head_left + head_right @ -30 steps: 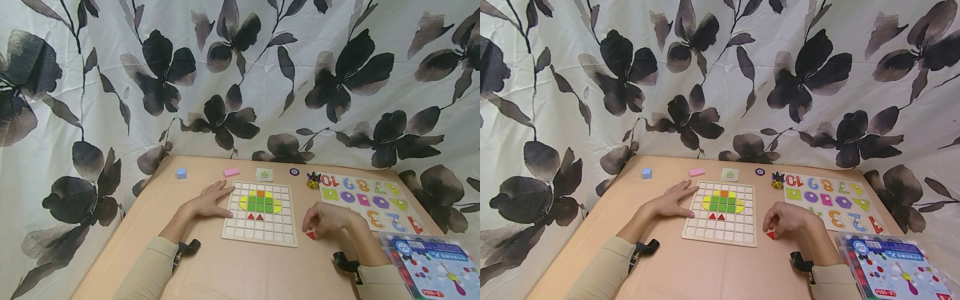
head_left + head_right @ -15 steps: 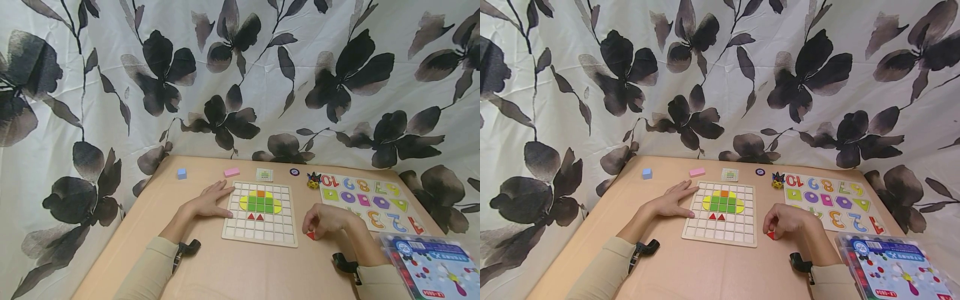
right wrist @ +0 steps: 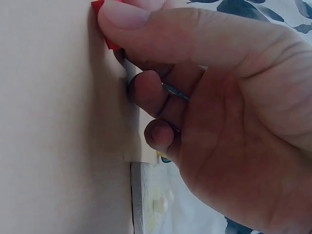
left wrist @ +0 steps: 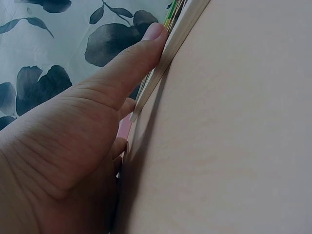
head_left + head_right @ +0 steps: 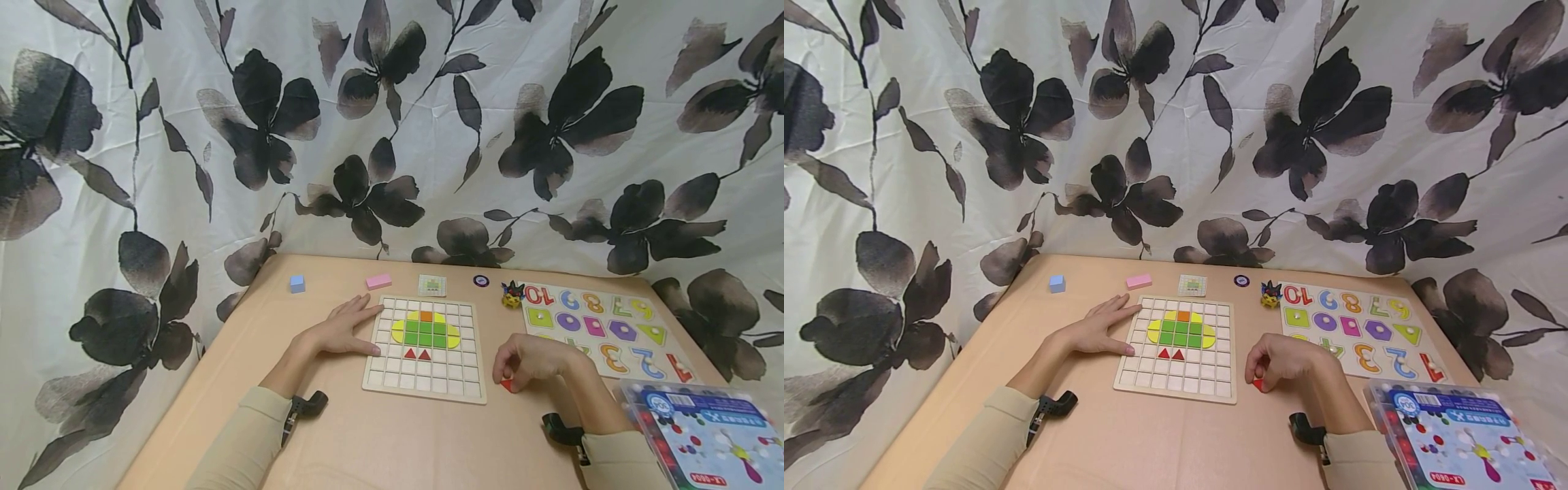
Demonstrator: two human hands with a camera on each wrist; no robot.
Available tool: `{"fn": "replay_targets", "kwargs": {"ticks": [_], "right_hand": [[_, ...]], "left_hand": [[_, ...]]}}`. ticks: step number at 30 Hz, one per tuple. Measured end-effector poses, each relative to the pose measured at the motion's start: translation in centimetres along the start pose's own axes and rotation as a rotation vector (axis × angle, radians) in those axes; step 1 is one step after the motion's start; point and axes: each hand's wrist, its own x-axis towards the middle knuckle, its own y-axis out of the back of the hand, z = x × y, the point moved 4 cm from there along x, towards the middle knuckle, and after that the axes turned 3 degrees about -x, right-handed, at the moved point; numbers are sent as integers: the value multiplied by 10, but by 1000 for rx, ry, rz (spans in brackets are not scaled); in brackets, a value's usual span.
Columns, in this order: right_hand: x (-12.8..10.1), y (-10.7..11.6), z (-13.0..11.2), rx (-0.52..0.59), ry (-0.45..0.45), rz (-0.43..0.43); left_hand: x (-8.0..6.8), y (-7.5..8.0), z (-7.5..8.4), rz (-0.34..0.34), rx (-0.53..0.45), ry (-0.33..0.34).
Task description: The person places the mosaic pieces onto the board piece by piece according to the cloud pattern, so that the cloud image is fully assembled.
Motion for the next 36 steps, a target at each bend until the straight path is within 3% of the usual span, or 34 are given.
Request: {"fn": "replay_targets", "kwargs": {"ticks": [8,23,30,36], "right_hand": [[2,2,1,-57,-21,53],[6,5,2,26,-9,113],[6,5,2,62,59,106],[7,9,1,10,104,195]], "left_hand": [[-1,1,1,-1,-24,4],[-1,1,1,-5,-24,2],[-2,2,2,-5,-27,3],[-2,2,3,-9,-25,5]]}}
